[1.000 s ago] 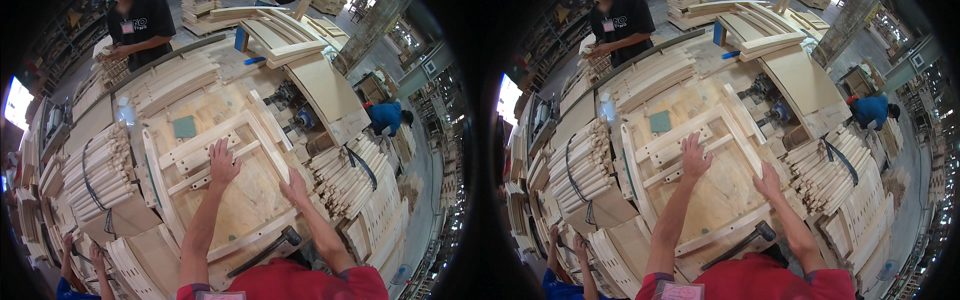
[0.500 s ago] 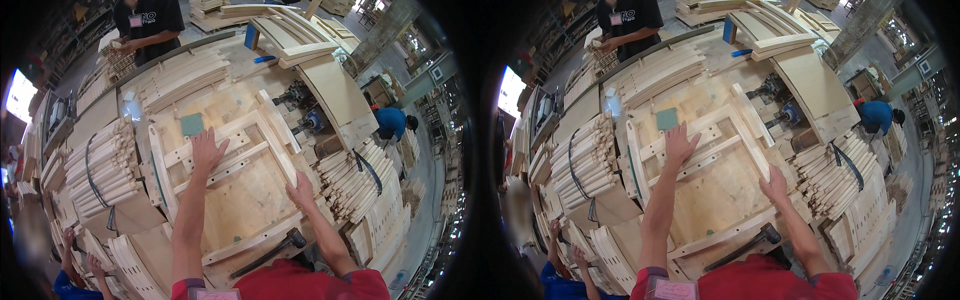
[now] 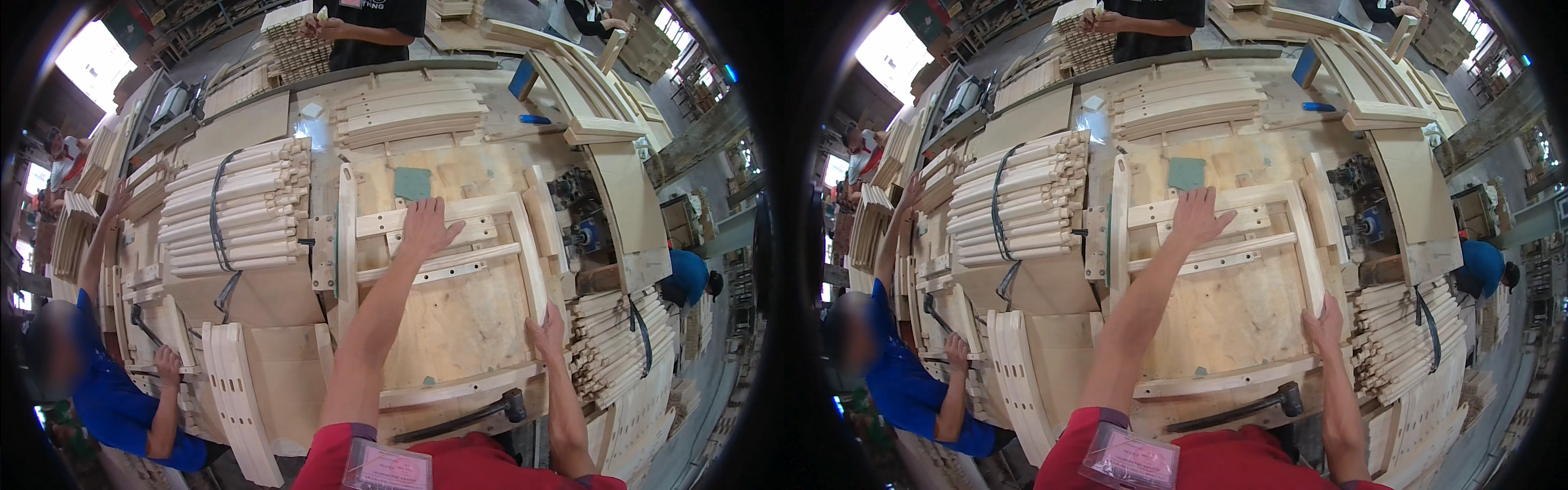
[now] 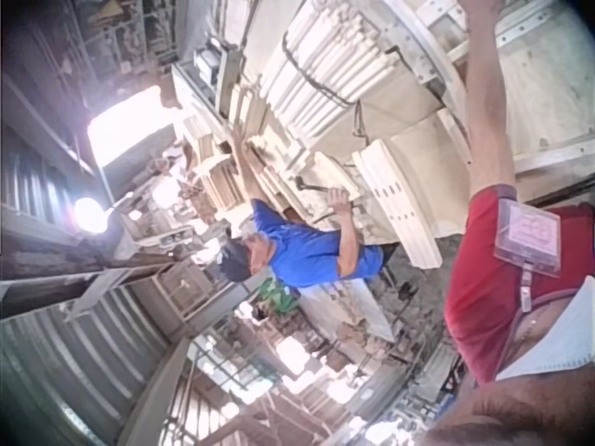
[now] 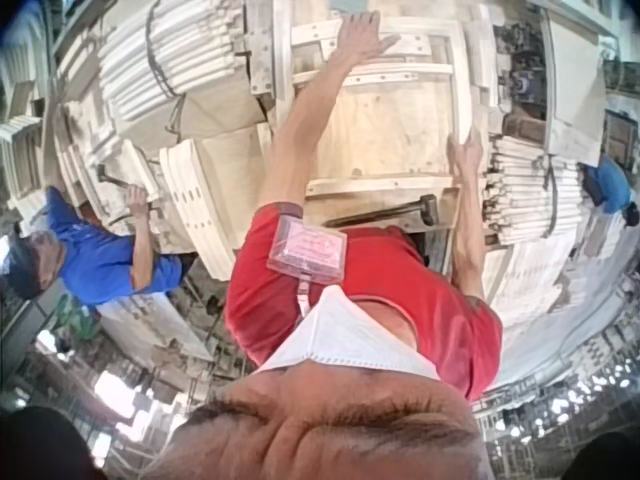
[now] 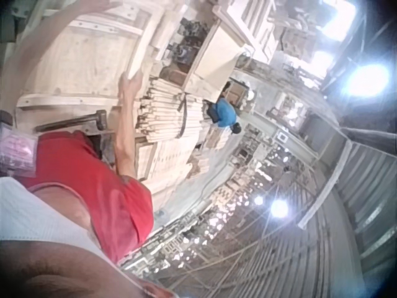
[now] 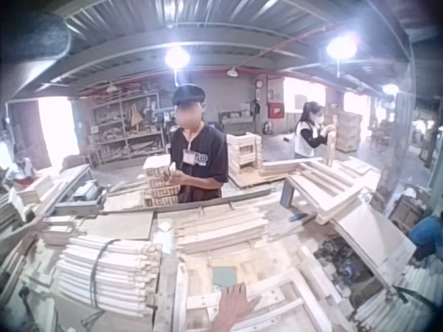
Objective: The person assembles wooden chair frames on a workbench in a factory setting. They pick up wooden slats and legs, align them with pre-drilled holes, and use a rubber mallet to tap the joints together. The person repeatedly assembles multiple frames, stacking the finished units on the table.
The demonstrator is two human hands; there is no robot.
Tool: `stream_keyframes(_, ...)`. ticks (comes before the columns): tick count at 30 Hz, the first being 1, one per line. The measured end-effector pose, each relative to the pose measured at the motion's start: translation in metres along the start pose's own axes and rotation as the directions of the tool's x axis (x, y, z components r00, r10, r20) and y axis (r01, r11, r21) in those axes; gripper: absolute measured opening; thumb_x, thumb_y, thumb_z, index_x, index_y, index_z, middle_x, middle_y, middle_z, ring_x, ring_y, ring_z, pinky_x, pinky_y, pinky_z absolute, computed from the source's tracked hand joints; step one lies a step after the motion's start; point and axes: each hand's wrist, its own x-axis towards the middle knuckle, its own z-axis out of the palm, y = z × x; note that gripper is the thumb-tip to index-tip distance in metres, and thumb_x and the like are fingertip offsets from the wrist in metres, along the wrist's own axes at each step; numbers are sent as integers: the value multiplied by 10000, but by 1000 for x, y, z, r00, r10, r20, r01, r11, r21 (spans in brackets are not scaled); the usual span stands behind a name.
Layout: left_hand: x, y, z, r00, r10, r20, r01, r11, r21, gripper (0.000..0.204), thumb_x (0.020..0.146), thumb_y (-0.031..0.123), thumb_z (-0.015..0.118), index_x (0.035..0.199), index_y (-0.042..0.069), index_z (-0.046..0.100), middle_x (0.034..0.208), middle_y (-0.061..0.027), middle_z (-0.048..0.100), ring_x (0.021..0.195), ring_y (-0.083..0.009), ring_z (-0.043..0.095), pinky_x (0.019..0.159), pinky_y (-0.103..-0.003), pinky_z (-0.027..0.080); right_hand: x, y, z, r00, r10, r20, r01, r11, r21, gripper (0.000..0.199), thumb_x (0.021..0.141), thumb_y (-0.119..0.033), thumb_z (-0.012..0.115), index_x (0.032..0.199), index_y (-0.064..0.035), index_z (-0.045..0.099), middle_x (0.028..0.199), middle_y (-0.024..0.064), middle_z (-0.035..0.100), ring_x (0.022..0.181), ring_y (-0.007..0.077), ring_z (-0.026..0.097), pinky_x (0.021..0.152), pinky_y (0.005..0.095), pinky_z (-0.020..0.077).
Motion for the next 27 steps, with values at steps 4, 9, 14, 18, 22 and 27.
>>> stream_keyframes(4, -6, -12, 3, 999, -34, -42, 35, 999, 21, 657, 919, 589, 576, 1142, -27, 617, 1117, -171, 625, 1061, -310, 552, 965, -426, 390, 1, 5, -4, 1000, 7, 8, -6, 999, -33, 625, 741, -209, 739, 1325, -50, 585, 1082, 189, 624, 1032, 376, 622, 904, 439, 495)
stream_keyframes(9, -3, -6, 10, 988, -22, -155, 29, 999, 44, 596, 908, 548, 616, 1096, -17, 621, 1063, -164, 620, 1011, -323, 555, 949, -440, 400, 1, 13, 0, 1000, 9, -27, -11, 998, -68, 628, 746, -202, 748, 1325, -29, 578, 1079, 196, 614, 1033, 389, 611, 906, 445, 489)
stream_keyframes(14, -7, -6, 7, 985, -31, -172, 32, 999, 7, 549, 892, 505, 657, 1078, -11, 619, 1013, -157, 608, 974, -320, 550, 927, -435, 412, 3, 0, -4, 998, 60, 28, -58, 995, -76, 607, 759, -167, 738, 1327, -24, 579, 1084, 199, 612, 1035, 379, 611, 910, 434, 487)
stream_keyframes(18, -5, -6, 7, 986, -33, -164, 34, 999, 7, 539, 893, 498, 657, 1083, -5, 622, 1021, -157, 611, 993, -320, 554, 942, -444, 413, 4, -8, -7, 996, 78, 31, -78, 997, 2, 578, 772, -146, 720, 1321, -23, 588, 1097, 200, 614, 1040, 372, 616, 913, 420, 489)
stream_keyframes(22, 1, 2, 16, 977, -22, -214, 21, 1000, -5, 535, 885, 507, 655, 1043, -3, 624, 1057, -184, 634, 1040, -345, 572, 969, -463, 417, 4, -10, -10, 993, 110, 37, -110, 994, 1, 563, 785, -143, 706, 1325, -33, 590, 1133, 207, 619, 1049, 382, 617, 925, 424, 490)
stream_keyframes(27, -4, -12, 21, 991, -130, -24, 132, 988, 83, 709, 943, 576, 561, 1338, -12, 558, 1315, -250, 597, 1261, -401, 537, 1116, -516, 354, 7, 3, -8, 996, 71, 51, -67, 994, -89, 611, 794, -184, 717, 1366, -35, 560, 1189, 223, 619, 1117, 405, 597, 970, 459, 478)
